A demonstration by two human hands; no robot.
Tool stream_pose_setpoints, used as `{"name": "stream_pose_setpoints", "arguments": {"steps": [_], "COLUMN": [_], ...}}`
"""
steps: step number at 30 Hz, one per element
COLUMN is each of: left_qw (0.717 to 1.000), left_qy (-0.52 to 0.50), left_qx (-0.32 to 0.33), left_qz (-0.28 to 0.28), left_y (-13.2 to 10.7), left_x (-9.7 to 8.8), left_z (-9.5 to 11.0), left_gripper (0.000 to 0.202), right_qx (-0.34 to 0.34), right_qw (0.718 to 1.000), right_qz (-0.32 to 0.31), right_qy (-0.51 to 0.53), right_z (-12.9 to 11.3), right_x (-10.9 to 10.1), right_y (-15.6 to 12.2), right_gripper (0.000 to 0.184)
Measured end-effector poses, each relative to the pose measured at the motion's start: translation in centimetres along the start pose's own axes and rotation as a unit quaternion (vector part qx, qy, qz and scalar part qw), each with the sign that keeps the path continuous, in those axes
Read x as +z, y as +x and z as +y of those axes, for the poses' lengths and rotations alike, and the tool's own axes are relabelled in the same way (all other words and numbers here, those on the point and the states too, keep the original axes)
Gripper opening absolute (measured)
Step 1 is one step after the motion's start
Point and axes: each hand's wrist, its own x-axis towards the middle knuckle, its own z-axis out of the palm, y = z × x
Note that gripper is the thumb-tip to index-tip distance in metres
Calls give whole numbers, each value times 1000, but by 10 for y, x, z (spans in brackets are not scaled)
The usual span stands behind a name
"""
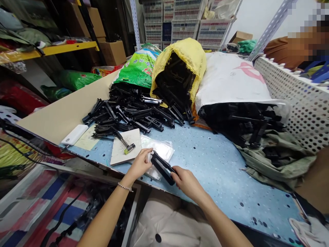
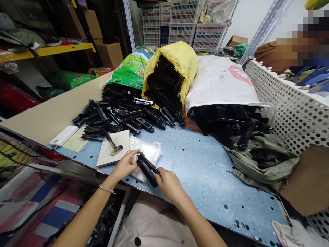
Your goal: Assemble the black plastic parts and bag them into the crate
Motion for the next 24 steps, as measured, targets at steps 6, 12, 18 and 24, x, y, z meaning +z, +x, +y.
{"name": "stream_pose_setpoints", "arguments": {"steps": [6, 12, 18, 24], "left_qw": [982, 955, 948, 981], "left_qy": [169, 180, 123, 80], "left_qx": [87, 216, 246, 162], "left_qz": [6, -97, -163, -73], "left_y": [-9, -47, -66, -99], "left_x": [-4, 23, 41, -13], "left_z": [20, 62, 79, 93], "left_gripper": [73, 80, 81, 39], "right_qx": [-40, 96, 108, -34], "right_qw": [994, 859, 738, 773], "right_qz": [41, -42, 37, -161], "right_qy": [-92, 501, 665, 613], "right_z": [-6, 18, 6, -30], "right_x": [-2, 31, 52, 25], "right_y": [1, 14, -8, -39], "right_gripper": [16, 23, 23, 32]}}
